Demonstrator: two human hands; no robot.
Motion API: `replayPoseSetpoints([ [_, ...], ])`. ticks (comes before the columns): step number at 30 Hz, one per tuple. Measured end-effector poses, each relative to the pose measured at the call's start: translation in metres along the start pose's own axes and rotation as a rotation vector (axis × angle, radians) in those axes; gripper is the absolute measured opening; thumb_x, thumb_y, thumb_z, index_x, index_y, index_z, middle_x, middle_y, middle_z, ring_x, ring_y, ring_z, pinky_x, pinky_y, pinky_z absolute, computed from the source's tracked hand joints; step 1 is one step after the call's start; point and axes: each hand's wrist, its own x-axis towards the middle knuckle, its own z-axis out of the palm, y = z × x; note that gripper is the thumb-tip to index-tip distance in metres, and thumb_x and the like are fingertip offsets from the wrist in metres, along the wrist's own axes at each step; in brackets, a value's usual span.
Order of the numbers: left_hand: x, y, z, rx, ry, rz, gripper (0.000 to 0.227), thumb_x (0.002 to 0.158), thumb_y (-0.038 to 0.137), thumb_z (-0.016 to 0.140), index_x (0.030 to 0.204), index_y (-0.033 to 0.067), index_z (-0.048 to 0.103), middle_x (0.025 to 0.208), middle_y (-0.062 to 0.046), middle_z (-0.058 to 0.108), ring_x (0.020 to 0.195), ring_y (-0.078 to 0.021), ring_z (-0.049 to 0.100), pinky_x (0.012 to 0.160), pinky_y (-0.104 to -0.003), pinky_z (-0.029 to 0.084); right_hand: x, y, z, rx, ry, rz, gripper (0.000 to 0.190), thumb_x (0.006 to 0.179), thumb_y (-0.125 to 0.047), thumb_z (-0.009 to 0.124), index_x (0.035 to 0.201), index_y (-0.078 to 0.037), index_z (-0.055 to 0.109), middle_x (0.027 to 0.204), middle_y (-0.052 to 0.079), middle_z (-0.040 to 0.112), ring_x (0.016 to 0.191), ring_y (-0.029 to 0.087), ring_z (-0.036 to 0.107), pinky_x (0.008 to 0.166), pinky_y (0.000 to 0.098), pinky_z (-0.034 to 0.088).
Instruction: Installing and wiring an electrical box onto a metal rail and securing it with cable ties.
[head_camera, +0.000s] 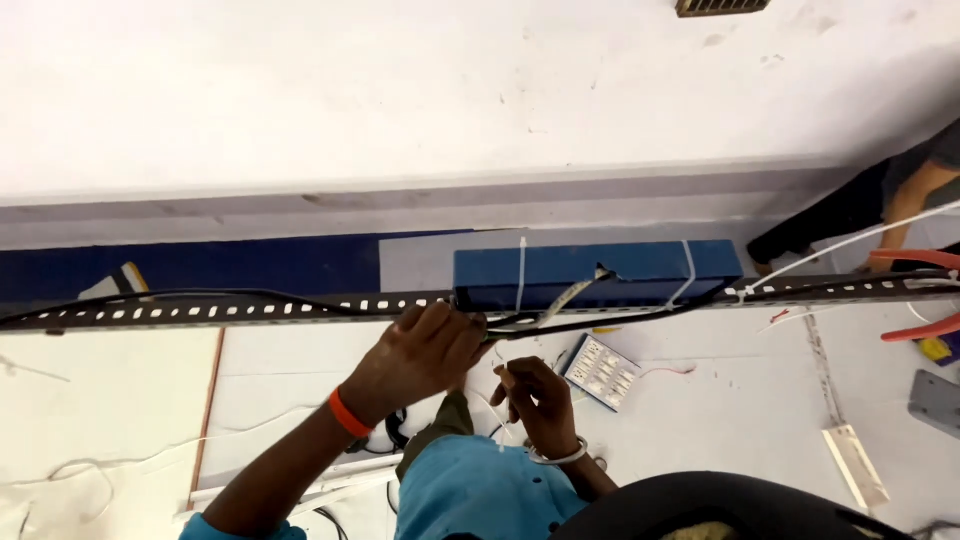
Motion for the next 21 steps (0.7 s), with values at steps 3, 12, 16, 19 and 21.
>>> replayPoseSetpoints([
  [3,-0.004,-0.003,0.004,-0.065,0.003,0.009,0.029,0.096,0.029,0.076,0.108,0.0034,0.068,0.089,-0.002,0.063,0.087,-0.0145,0.060,0.071,-0.029,0.054,0.007,0.000,0.005,-0.034,0.037,-0.004,0.016,0.102,-0.013,0.062,0.110,0.000,0.067,0.076,0.008,0.074,0.054,0.006,0.059,0.049,0.0229,0.047],
  [12,0.000,-0.007,0.000,-0.152,-0.018,-0.006,0.023,0.092,0.017,0.077,0.109,0.0044,0.069,0.088,0.000,0.062,0.085,-0.0126,0.059,0.069,-0.027,0.053,0.031,0.005,0.007,-0.207,0.187,-0.141,0.009,0.100,-0.007,0.064,0.105,0.000,0.065,0.082,0.007,0.078,0.057,0.009,0.063,0.051,0.0246,0.052],
  [16,0.005,-0.007,-0.004,-0.258,0.004,-0.071,0.025,0.091,0.020,0.078,0.108,0.0032,0.068,0.085,0.000,0.062,0.081,-0.0138,0.058,0.065,-0.029,0.051,0.035,0.005,0.006,-0.169,0.175,-0.240,0.013,0.100,-0.005,0.061,0.110,0.001,0.065,0.089,0.009,0.076,0.064,0.011,0.063,0.055,0.0254,0.052],
  [19,0.002,-0.006,0.002,-0.295,0.016,-0.101,0.028,0.092,0.025,0.078,0.108,0.0036,0.069,0.082,0.000,0.060,0.078,-0.0139,0.056,0.063,-0.030,0.049,0.039,0.009,0.007,-0.212,0.223,-0.192,0.007,0.099,-0.003,0.065,0.102,0.002,0.069,0.083,0.008,0.076,0.061,0.011,0.063,0.054,0.0253,0.052],
  [21,0.004,-0.006,-0.003,-0.314,0.013,-0.109,0.029,0.093,0.026,0.078,0.109,0.0037,0.069,0.082,0.000,0.060,0.078,-0.0138,0.056,0.063,-0.030,0.048,0.041,0.018,0.005,-0.179,0.231,-0.198,0.008,0.100,-0.003,0.064,0.102,0.002,0.070,0.080,0.008,0.073,0.060,0.011,0.062,0.054,0.0256,0.050],
])
